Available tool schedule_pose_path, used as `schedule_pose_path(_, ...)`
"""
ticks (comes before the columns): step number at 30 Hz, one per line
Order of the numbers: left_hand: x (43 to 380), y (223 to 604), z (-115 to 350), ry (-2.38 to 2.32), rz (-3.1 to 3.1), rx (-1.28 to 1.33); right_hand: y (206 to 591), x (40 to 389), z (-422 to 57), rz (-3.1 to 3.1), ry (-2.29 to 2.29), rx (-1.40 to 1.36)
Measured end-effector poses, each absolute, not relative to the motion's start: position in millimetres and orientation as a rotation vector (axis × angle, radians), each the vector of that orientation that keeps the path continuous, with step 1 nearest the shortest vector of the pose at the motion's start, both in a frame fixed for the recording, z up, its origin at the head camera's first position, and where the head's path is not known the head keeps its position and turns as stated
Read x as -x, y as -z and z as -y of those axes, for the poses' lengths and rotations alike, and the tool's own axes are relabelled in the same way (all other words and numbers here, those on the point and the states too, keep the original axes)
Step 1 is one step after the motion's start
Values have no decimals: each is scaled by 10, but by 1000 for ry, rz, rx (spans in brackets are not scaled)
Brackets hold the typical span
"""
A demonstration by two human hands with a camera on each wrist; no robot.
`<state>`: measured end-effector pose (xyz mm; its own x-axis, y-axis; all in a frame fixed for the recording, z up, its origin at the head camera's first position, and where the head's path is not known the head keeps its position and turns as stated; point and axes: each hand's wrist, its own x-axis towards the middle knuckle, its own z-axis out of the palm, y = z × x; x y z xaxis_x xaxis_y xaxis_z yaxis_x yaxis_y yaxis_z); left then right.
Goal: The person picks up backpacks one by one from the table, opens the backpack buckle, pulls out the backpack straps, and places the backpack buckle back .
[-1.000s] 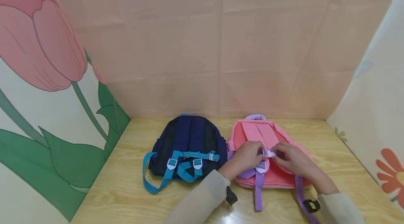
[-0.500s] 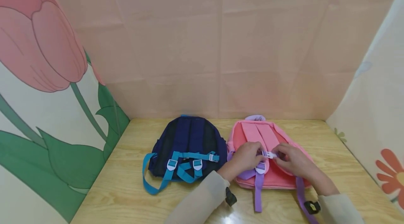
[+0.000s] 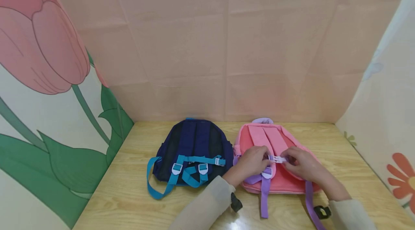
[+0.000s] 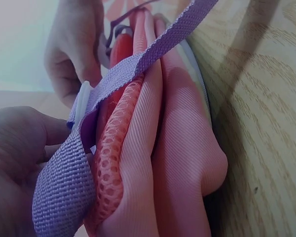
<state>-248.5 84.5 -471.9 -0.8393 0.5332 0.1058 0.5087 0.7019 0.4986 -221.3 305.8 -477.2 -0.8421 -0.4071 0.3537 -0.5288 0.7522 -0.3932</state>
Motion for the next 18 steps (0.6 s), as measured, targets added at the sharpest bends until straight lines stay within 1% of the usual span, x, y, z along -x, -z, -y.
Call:
schedule_pose_path(7, 2470, 4715, -838, -869, -2823, -824, 4740, 2209, -3063, 2773, -731, -704)
schedule_pose_path(18, 2462, 4712, -808, -934, -2806, -815, 4752, 2223, -3065, 2752, -689, -849)
